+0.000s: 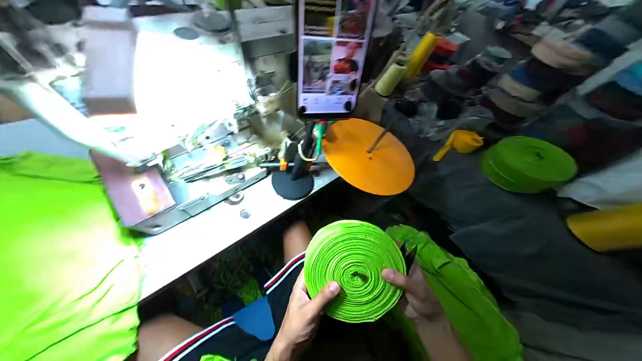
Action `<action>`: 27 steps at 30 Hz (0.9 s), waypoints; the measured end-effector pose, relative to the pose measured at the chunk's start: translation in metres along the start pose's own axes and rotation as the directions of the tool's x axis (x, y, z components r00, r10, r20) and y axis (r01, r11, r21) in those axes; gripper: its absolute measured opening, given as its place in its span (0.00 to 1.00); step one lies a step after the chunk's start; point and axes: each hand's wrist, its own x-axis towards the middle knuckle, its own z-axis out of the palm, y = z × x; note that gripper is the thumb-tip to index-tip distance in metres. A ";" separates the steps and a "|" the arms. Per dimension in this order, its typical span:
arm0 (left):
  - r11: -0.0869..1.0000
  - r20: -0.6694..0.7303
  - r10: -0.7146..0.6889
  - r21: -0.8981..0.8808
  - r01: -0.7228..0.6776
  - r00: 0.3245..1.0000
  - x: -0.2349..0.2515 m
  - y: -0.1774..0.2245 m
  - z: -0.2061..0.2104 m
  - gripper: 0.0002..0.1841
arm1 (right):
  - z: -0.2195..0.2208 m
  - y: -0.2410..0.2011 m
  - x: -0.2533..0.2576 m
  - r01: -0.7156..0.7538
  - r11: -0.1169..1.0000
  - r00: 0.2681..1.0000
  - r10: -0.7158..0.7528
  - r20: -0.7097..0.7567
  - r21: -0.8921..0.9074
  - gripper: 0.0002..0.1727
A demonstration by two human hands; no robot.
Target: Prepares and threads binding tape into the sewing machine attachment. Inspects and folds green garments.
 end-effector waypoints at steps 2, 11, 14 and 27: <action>0.999 -0.081 0.026 -0.032 -0.029 0.996 -0.012 0.005 -0.018 0.32 | 0.015 0.021 0.003 -0.028 1.000 0.998 0.028 0.061 0.001 0.33; 0.925 -0.167 0.283 0.309 -0.222 0.945 -0.051 0.038 -0.071 0.37 | 0.059 0.048 0.029 0.141 0.936 0.928 -0.012 0.371 -0.324 0.35; 0.855 -0.220 0.385 0.451 -0.256 0.896 -0.053 0.039 -0.074 0.37 | 0.078 0.051 0.032 0.261 0.842 0.921 -0.070 0.383 -0.473 0.40; 0.931 -0.363 0.288 0.324 -0.170 0.886 -0.044 0.038 -0.081 0.42 | 0.106 0.059 0.022 0.487 0.597 0.873 -0.347 0.342 -0.637 0.35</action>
